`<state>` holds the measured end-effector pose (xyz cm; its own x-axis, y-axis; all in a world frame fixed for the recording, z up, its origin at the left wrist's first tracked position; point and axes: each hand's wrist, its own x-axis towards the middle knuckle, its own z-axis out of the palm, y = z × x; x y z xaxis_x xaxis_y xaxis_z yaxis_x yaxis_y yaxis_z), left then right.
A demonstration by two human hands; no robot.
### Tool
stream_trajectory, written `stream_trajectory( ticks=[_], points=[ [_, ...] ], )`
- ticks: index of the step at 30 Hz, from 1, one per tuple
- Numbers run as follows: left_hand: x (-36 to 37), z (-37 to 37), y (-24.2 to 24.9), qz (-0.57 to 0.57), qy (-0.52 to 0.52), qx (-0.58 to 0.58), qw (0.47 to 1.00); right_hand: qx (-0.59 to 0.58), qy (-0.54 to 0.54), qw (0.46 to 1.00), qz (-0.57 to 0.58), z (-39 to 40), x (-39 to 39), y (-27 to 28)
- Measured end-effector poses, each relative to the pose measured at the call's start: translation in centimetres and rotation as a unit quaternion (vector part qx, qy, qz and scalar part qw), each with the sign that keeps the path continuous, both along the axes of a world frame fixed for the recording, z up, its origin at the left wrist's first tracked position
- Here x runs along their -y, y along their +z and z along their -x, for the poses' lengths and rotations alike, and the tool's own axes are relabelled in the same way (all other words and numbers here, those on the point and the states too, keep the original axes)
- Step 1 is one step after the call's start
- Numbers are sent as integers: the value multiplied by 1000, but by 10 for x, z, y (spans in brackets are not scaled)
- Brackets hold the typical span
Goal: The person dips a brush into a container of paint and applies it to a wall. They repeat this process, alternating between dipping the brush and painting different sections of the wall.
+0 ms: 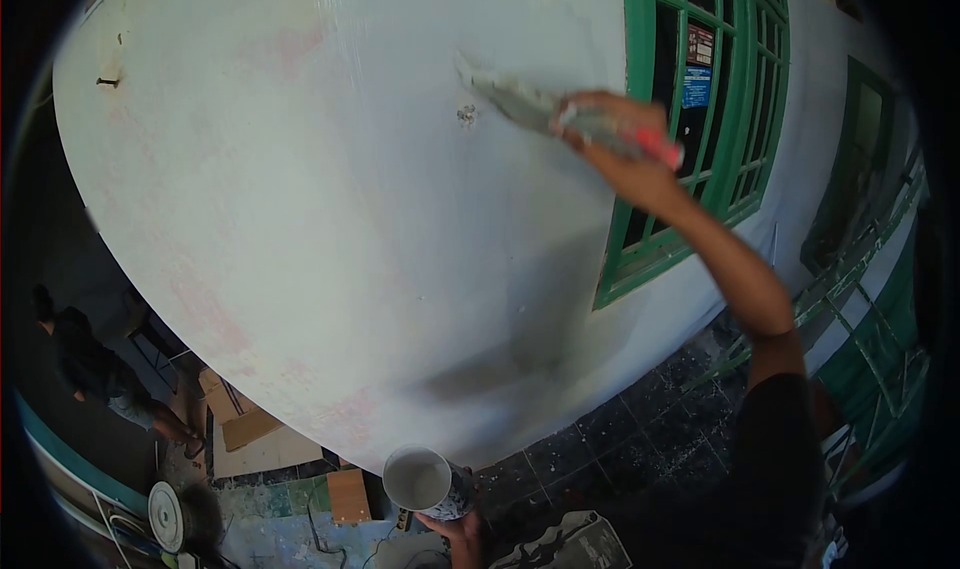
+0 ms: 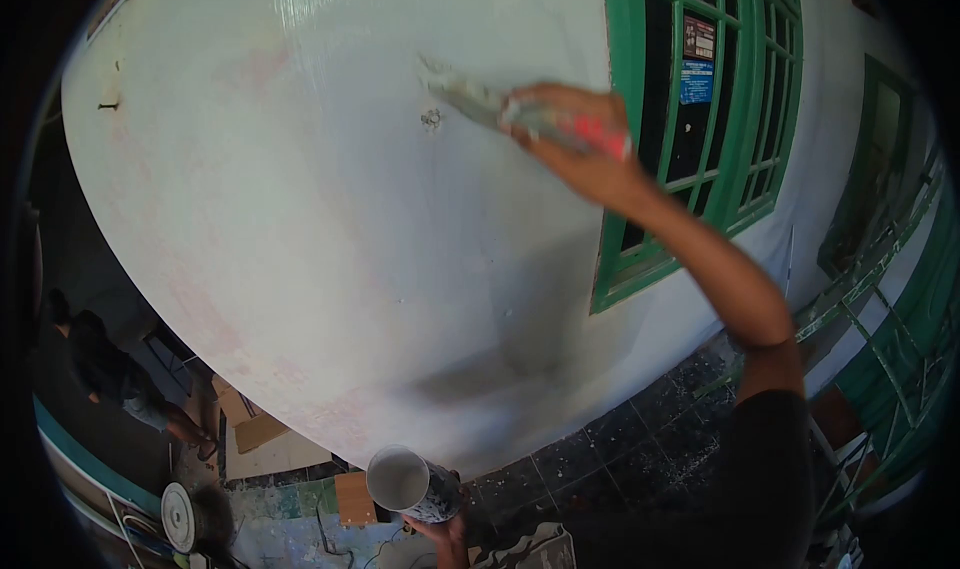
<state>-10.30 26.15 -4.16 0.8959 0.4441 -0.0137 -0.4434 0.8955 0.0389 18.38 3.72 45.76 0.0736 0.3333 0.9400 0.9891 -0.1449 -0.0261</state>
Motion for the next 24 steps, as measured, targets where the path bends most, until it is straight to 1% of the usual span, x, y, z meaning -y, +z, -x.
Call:
stream_trajectory(
  ticks=[1,2,3,6,9,12,14,16,18,19,22,24],
  points=[
    [-1,2,3,-2,-14,1,1000,-11,-2,1000,-20,4,-1,-29],
    [-2,4,8,-4,-23,4,1000,-41,7,999,0,10,0,-48],
    [-4,2,13,-8,-32,10,999,-69,18,997,20,16,2,-60],
    [-5,6,23,-4,-44,-18,999,-162,43,980,111,30,5,-82],
    [-15,7,14,-48,-53,-20,997,-185,52,975,114,49,-3,-75],
    [-17,10,26,-20,-67,6,998,-82,11,989,126,65,-17,-42],
    [-23,10,20,-19,-68,11,997,-128,19,988,84,75,-33,-6],
    [-26,8,18,-21,-65,16,998,-119,23,993,4,65,-47,29],
    [-26,10,20,-26,-59,15,998,-86,-52,994,-43,38,-47,60],
    [-27,12,18,-26,-61,16,998,-71,-89,991,-66,31,-48,63],
    [-32,13,14,-19,-60,20,998,-42,-42,985,-160,23,-43,48],
    [-33,17,17,-6,-60,25,998,-56,25,968,-245,33,-54,34]
  ],
)
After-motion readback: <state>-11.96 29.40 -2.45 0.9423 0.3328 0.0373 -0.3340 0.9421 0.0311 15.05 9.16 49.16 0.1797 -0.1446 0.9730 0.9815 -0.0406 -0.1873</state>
